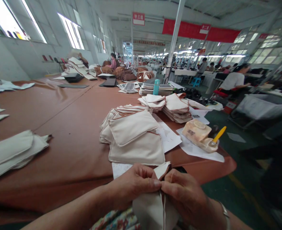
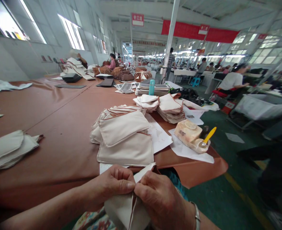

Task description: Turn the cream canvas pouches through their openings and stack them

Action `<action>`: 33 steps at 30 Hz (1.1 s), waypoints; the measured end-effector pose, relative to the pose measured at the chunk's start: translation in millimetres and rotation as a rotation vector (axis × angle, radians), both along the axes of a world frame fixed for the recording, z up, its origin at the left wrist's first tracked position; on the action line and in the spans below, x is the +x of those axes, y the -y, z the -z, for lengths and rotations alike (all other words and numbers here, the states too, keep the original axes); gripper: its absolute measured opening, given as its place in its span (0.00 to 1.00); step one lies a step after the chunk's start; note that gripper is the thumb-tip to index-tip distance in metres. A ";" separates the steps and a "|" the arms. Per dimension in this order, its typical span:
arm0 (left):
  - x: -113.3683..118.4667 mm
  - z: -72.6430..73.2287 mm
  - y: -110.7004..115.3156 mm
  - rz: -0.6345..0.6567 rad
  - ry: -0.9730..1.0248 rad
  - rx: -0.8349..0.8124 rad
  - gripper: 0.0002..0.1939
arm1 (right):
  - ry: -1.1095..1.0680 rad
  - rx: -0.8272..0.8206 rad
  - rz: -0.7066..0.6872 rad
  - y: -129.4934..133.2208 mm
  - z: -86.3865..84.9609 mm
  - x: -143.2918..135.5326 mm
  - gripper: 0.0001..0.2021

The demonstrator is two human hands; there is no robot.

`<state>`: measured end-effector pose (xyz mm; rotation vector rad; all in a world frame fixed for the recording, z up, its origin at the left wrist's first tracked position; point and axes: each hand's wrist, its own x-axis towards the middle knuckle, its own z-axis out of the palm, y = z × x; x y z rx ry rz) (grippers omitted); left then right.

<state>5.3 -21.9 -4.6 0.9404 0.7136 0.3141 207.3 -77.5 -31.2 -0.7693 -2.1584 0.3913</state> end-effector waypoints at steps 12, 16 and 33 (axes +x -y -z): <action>-9.6 -18.4 -7.0 0.263 0.076 0.308 0.20 | -0.392 -0.899 0.077 11.5 -31.2 2.0 0.19; -8.6 -22.1 -2.1 0.237 0.061 0.310 0.19 | -0.257 -0.885 -0.038 10.5 -39.9 2.1 0.21; -8.6 -38.0 -7.1 0.392 -0.138 0.500 0.28 | -0.180 -0.708 -0.051 5.5 -39.1 11.0 0.17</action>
